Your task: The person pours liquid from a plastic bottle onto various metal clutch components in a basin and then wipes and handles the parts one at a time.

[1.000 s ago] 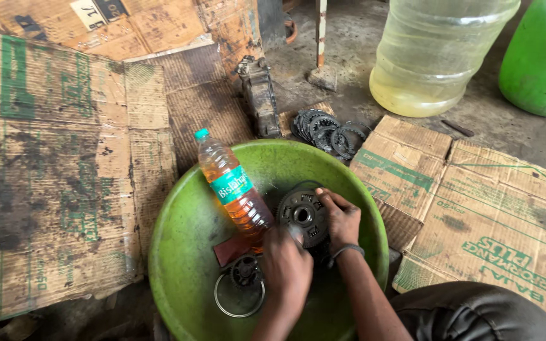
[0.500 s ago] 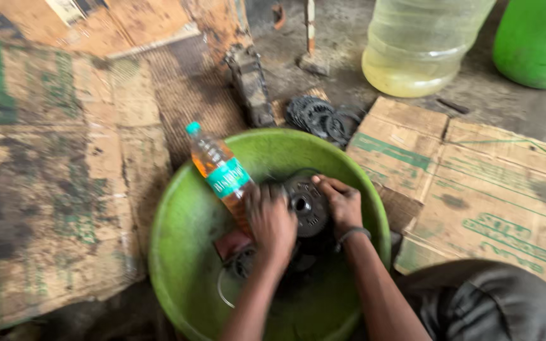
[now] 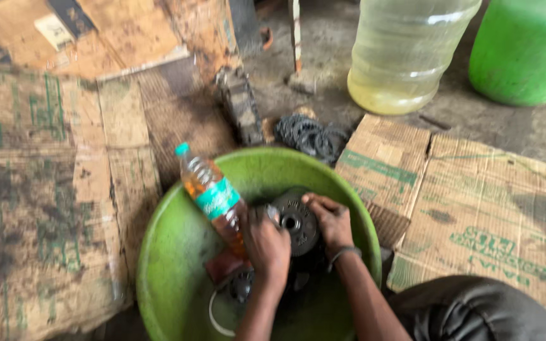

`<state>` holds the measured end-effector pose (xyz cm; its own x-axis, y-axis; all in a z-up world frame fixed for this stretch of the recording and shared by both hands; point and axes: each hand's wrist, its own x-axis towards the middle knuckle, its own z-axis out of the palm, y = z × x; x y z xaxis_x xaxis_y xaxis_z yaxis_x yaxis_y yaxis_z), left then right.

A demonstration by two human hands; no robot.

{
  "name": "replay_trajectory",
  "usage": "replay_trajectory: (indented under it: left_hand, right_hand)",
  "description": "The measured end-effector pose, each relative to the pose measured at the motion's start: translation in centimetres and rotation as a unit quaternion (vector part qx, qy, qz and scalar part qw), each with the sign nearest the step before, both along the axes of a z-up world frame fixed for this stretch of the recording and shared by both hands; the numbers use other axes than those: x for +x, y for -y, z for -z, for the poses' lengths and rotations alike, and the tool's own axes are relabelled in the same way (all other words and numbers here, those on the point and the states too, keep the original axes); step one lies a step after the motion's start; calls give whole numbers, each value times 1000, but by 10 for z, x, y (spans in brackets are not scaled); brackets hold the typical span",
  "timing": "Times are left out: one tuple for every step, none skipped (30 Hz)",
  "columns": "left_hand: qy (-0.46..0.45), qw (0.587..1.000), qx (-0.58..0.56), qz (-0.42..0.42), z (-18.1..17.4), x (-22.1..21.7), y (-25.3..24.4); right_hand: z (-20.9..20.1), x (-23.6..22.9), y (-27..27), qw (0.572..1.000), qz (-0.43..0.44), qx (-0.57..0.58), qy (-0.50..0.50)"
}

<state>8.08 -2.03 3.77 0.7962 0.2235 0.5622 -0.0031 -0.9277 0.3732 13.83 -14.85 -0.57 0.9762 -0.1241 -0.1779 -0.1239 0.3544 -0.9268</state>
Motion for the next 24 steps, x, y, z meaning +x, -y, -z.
replay_trajectory:
  left_hand:
    - [7, 1000, 2, 2, -1, 1, 2]
    - [3, 999, -14, 36, -1, -11, 2]
    - [-1, 997, -31, 69, -2, -18, 2]
    - [-2, 997, -30, 71, -7, -20, -2]
    - [-44, 994, -40, 90, -15, -19, -14]
    - [-88, 989, -51, 109, -22, -20, -23]
    - [-92, 988, -52, 111, -28, -17, -27]
    - [-100, 978, -20, 182, -33, -10, -28]
    - [-106, 962, 12, 251, -35, -6, -27]
    - [-104, 962, 13, 250, -36, -2, -25]
    - [-73, 948, 83, 300, -35, 6, -20]
    - [-43, 924, 151, 350, -30, 12, -18]
    - [-44, 923, 152, 350, -26, 22, -21]
    - [-71, 914, 154, 368, -21, 33, -25]
    - [-98, 904, 156, 385, -18, 44, -28]
    - [-97, 905, 155, 384, -21, 56, -37]
    - [-172, 890, 181, 380, -27, 68, -45]
    - [-246, 871, 206, 372, -33, 76, -49]
    - [-245, 872, 206, 370, -38, 81, -50]
    - [-298, 858, 203, 366, -42, 81, -52]
    - [-351, 840, 199, 362, -45, 80, -51]
    - [-352, 839, 202, 362, -45, 78, -45]
    - [-317, 833, 202, 406, -41, 73, -37]
    - [-277, 824, 196, 453, -36, 71, -27]
  right_hand:
    - [-2, 3, 1, 998, 7, -43, 35]
    - [-2, 3, 1, 999, 5, -42, 35]
    - [-1, 2, 2, 1000, 2, -14, 0]
    - [0, 1, 6, 999, 2, 12, -35]
    - [1, 4, 5, 999, 4, 13, -36]
    - [4, 5, 3, 1000, 4, 1, -9]
    - [6, 5, 2, 1000, 4, -10, 17]
    - [8, 4, 4, 1000, 6, -14, 14]
    - [9, 3, 6, 999, 4, -38, 34]
    - [7, 5, 4, 997, -1, -58, 59]
    - [5, 6, 3, 996, -2, -57, 62]
    - [4, 5, 3, 999, -6, -24, 36]
    - [4, 4, 4, 1000, -9, 8, 11]
    - [5, 3, 7, 1000, -6, 5, 9]
    - [6, 2, 8, 1000, -5, 0, 22]
    - [3, 4, 6, 999, -9, -4, 39]
    - [2, 3, 6, 999, -10, -5, 40]
    - [2, 2, 5, 1000, -9, 5, 16]
    - [3, 2, 4, 1000, -8, 14, -9]
    - [6, 2, 4, 1000, -9, 16, -10]
    - [10, 4, 5, 1000, -10, 27, -7]
    - [14, 7, 5, 999, -9, 40, -2]
    - [19, 10, 2, 999, -8, 42, -3]
    - [23, 13, 5, 998, -11, 29, 52]
